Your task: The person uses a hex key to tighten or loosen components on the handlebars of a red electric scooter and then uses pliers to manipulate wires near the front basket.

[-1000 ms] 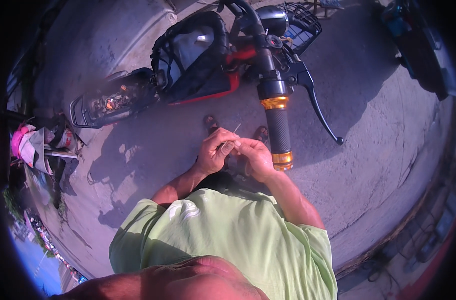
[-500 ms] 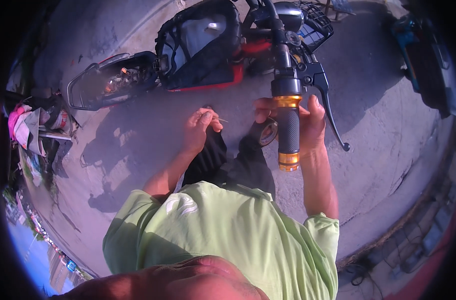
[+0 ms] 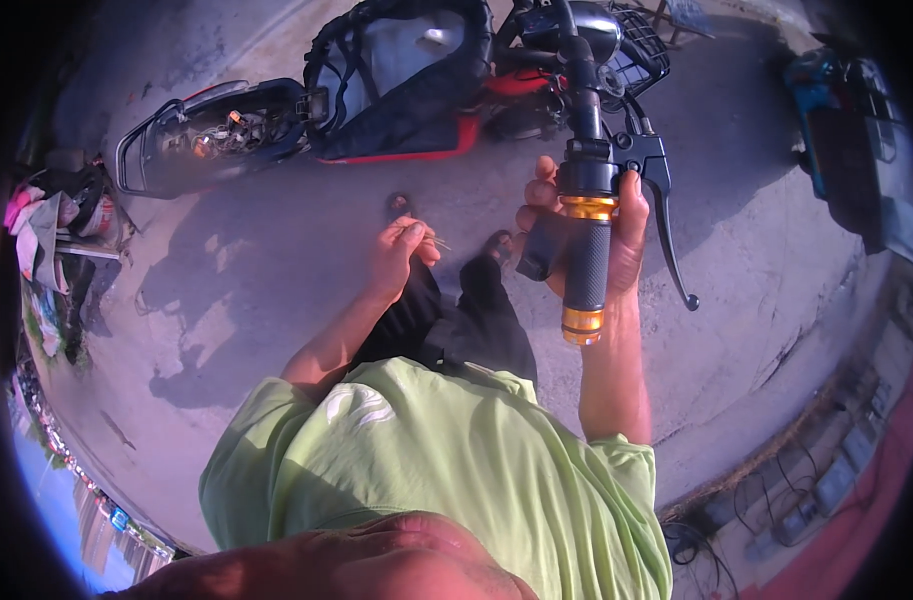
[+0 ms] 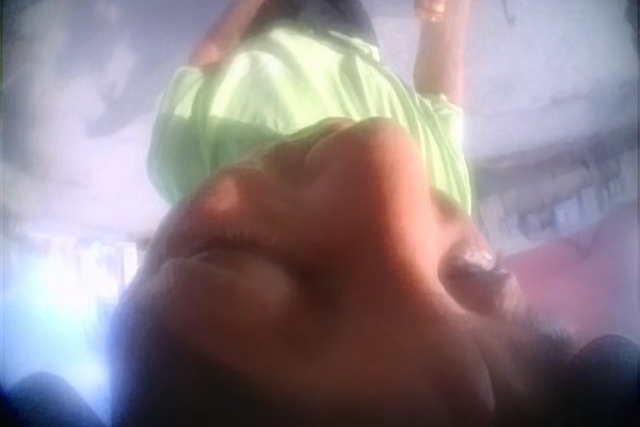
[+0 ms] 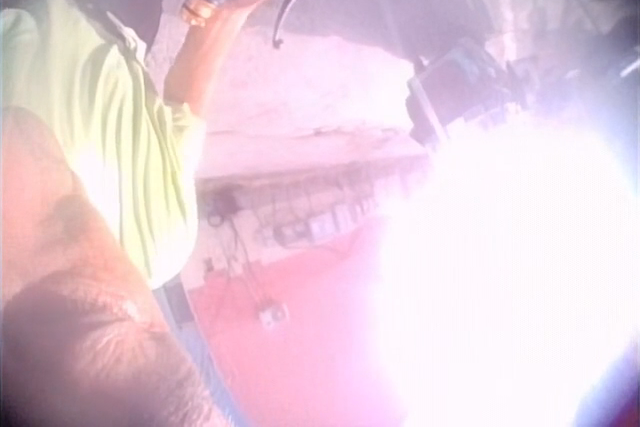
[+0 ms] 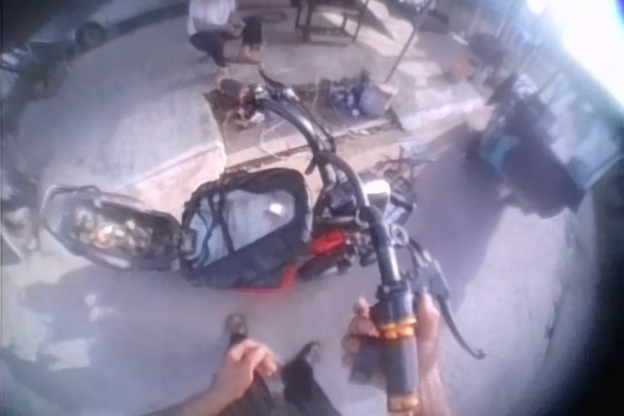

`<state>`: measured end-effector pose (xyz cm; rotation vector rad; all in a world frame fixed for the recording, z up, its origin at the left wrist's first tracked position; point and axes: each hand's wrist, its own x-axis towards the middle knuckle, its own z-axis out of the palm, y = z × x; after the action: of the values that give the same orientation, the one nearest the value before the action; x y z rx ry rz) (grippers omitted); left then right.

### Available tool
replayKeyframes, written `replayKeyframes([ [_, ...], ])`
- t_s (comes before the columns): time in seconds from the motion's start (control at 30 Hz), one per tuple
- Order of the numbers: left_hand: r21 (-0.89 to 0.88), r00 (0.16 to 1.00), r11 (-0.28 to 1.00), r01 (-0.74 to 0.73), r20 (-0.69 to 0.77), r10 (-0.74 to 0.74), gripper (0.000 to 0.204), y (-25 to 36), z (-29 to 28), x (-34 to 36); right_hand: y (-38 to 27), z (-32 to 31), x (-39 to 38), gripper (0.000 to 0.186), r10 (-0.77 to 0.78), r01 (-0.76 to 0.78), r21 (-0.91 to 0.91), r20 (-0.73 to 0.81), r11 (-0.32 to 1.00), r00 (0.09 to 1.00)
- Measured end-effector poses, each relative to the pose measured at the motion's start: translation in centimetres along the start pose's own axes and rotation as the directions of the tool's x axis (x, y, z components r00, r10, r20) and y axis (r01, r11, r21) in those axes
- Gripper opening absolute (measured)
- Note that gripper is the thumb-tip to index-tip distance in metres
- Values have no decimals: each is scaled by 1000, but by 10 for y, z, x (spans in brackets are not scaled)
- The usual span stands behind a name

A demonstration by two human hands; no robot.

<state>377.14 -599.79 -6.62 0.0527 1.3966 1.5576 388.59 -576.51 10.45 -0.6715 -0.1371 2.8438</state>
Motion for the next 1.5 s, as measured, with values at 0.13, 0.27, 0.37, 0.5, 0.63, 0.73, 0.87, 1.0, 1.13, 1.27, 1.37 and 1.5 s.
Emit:
replayKeyframes([
  [0.13, 11, 1000, 1000, 15, -28, -15, 22, -2, -7, 4, -14, 4, 11, 75, -12, 22, -248, 42, 969, 999],
  [0.27, -5, 1000, 1000, -21, -13, 21, 22, -7, -13, 3, -14, 4, 9, 66, -38, 38, -267, 6, 963, 999],
  [0.37, -30, 1000, 999, -29, -1, 29, 22, -10, -19, 4, -10, 17, 11, 61, -76, 46, -322, -83, 946, 994],
  [0.5, -14, 999, 999, -44, 10, 44, 23, -7, -19, 7, -14, 2, 10, 66, -50, 50, -232, 3, 971, 999],
  [0.63, 26, 999, 999, -42, 27, 41, 23, -4, -15, 14, -12, -10, 11, 76, -63, 84, -158, 134, 984, 989],
  [0.73, 50, 999, 998, -39, 24, 38, 24, -4, -8, 21, -6, -17, 9, 85, -104, 127, -144, 162, 981, 981],
  [0.87, 153, 976, 985, 85, 185, -113, 24, -7, 6, 29, -3, -45, -21, 84, -176, 174, -149, 2, 973, 984],
  [1.0, 256, 920, 960, 116, 336, -201, 23, 0, 57, 14, -5, -109, -62, 55, -175, 128, -255, -172, 959, 969],
  [1.13, 316, 865, 944, -93, 495, -80, 22, -34, 120, 8, -18, -181, -103, 36, -130, -151, -654, -361, 741, 923],
  [1.27, 271, 843, 943, 194, 445, -301, 26, -63, 223, 0, -65, -209, -154, 25, -30, -207, -879, -243, 429, 970],
  [1.37, 424, 845, 899, 111, 436, -310, 25, -88, 295, -1, -112, -235, -191, 27, 52, -346, -808, -367, 476, 929],
  [1.5, 557, 869, 807, -197, 480, -119, 25, -109, 357, 3, -159, -289, -226, 25, 55, -268, -779, -289, 567, 956],
])
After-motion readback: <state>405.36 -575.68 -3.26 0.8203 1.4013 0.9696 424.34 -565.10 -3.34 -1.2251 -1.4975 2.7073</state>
